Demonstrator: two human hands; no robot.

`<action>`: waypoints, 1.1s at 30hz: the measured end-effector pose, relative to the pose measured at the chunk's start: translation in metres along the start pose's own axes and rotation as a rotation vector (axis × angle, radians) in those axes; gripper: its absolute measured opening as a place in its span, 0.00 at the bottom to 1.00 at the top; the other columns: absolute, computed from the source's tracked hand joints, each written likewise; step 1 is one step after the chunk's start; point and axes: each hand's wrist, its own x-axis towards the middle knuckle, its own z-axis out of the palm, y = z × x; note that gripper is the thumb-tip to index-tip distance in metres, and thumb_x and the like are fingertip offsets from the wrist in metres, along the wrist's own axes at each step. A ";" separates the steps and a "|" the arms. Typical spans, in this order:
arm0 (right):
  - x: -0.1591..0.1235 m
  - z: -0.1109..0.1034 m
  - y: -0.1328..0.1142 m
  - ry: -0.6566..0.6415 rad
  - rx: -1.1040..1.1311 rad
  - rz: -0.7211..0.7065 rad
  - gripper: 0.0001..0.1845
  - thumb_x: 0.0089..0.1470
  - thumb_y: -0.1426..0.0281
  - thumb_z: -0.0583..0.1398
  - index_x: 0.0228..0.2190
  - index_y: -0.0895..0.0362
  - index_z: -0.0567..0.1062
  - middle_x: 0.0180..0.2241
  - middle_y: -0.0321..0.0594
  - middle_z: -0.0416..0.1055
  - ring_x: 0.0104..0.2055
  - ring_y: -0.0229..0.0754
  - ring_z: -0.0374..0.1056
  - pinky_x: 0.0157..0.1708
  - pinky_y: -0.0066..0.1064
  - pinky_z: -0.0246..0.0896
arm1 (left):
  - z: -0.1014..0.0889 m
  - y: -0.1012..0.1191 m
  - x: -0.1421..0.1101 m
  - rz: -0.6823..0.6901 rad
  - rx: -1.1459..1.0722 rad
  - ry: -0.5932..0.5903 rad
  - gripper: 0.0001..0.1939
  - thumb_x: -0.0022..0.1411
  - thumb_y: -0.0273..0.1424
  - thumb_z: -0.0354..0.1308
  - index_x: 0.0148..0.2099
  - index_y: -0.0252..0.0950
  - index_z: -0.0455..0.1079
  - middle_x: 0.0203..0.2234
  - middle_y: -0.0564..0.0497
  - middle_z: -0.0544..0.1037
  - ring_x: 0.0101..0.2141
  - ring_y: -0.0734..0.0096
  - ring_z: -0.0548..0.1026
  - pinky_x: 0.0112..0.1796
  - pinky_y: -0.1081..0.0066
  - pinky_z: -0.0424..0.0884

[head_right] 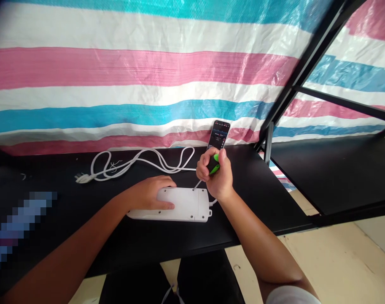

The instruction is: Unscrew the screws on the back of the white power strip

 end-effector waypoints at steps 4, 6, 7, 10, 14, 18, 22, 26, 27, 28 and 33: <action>0.002 0.002 0.004 0.048 -0.060 0.005 0.29 0.61 0.40 0.61 0.29 0.53 0.68 0.19 0.29 0.56 0.16 0.33 0.50 0.17 0.26 0.50 | -0.001 0.001 0.000 -0.001 0.003 -0.007 0.29 0.60 0.54 0.68 0.56 0.42 0.73 0.51 0.50 0.77 0.49 0.57 0.76 0.49 0.65 0.68; 0.003 0.001 0.006 0.066 -0.081 -0.036 0.26 0.62 0.43 0.62 0.32 0.52 0.70 0.23 0.30 0.61 0.19 0.34 0.55 0.19 0.27 0.55 | 0.000 0.001 0.001 0.000 0.008 -0.002 0.29 0.60 0.54 0.68 0.56 0.42 0.73 0.51 0.49 0.77 0.50 0.57 0.76 0.50 0.65 0.69; 0.004 0.000 0.008 0.070 -0.095 -0.059 0.24 0.63 0.44 0.63 0.33 0.52 0.71 0.25 0.31 0.63 0.20 0.34 0.58 0.20 0.28 0.58 | 0.000 0.001 0.000 0.001 0.010 0.001 0.29 0.60 0.54 0.68 0.56 0.42 0.73 0.51 0.49 0.77 0.50 0.57 0.76 0.50 0.65 0.69; 0.007 -0.003 0.011 0.076 -0.148 -0.086 0.24 0.64 0.45 0.63 0.34 0.54 0.74 0.30 0.35 0.66 0.26 0.37 0.63 0.25 0.31 0.63 | 0.000 0.000 0.000 0.006 0.015 0.008 0.29 0.60 0.55 0.67 0.55 0.42 0.73 0.51 0.49 0.77 0.49 0.57 0.77 0.50 0.65 0.69; 0.006 -0.003 0.012 0.084 -0.154 -0.083 0.21 0.64 0.47 0.63 0.40 0.52 0.74 0.32 0.35 0.67 0.27 0.37 0.63 0.26 0.31 0.64 | 0.001 0.000 0.000 0.016 0.010 0.013 0.28 0.61 0.54 0.67 0.54 0.42 0.73 0.50 0.49 0.77 0.49 0.57 0.77 0.49 0.65 0.69; 0.003 0.000 0.012 0.033 -0.130 -0.102 0.17 0.64 0.52 0.65 0.42 0.49 0.68 0.33 0.33 0.69 0.27 0.36 0.64 0.27 0.29 0.62 | 0.003 0.000 0.001 0.036 0.016 0.024 0.27 0.61 0.53 0.68 0.53 0.42 0.73 0.49 0.50 0.77 0.48 0.57 0.77 0.48 0.64 0.69; 0.000 0.002 0.008 -0.018 -0.155 -0.100 0.14 0.66 0.56 0.65 0.40 0.50 0.69 0.35 0.35 0.70 0.27 0.36 0.65 0.26 0.29 0.60 | 0.006 0.003 0.002 0.061 0.029 0.026 0.27 0.61 0.53 0.68 0.53 0.41 0.73 0.49 0.49 0.76 0.48 0.57 0.76 0.49 0.64 0.69; -0.004 0.005 0.004 0.055 -0.163 -0.071 0.18 0.68 0.52 0.59 0.37 0.53 0.74 0.32 0.37 0.67 0.26 0.38 0.63 0.24 0.30 0.58 | 0.012 0.010 0.003 0.073 0.025 0.016 0.27 0.63 0.54 0.66 0.54 0.40 0.73 0.47 0.48 0.76 0.46 0.57 0.76 0.46 0.63 0.70; -0.005 0.006 0.004 0.074 -0.150 -0.070 0.19 0.68 0.51 0.58 0.36 0.54 0.73 0.31 0.37 0.65 0.25 0.37 0.61 0.22 0.30 0.56 | 0.014 0.012 0.004 0.077 0.024 0.015 0.27 0.63 0.54 0.66 0.54 0.40 0.73 0.47 0.48 0.76 0.46 0.57 0.76 0.46 0.63 0.70; -0.006 0.007 0.004 0.091 -0.137 -0.073 0.20 0.68 0.50 0.58 0.36 0.53 0.73 0.29 0.35 0.64 0.23 0.36 0.59 0.21 0.29 0.53 | 0.016 0.014 0.004 0.081 0.024 0.016 0.27 0.64 0.55 0.65 0.54 0.40 0.73 0.46 0.48 0.76 0.46 0.56 0.76 0.45 0.63 0.70; -0.008 0.006 0.008 0.091 -0.145 -0.085 0.20 0.65 0.48 0.63 0.36 0.50 0.66 0.25 0.29 0.59 0.18 0.32 0.50 0.17 0.24 0.44 | 0.025 0.021 0.005 0.097 0.015 0.008 0.27 0.64 0.55 0.64 0.53 0.39 0.72 0.44 0.48 0.75 0.43 0.58 0.76 0.43 0.62 0.70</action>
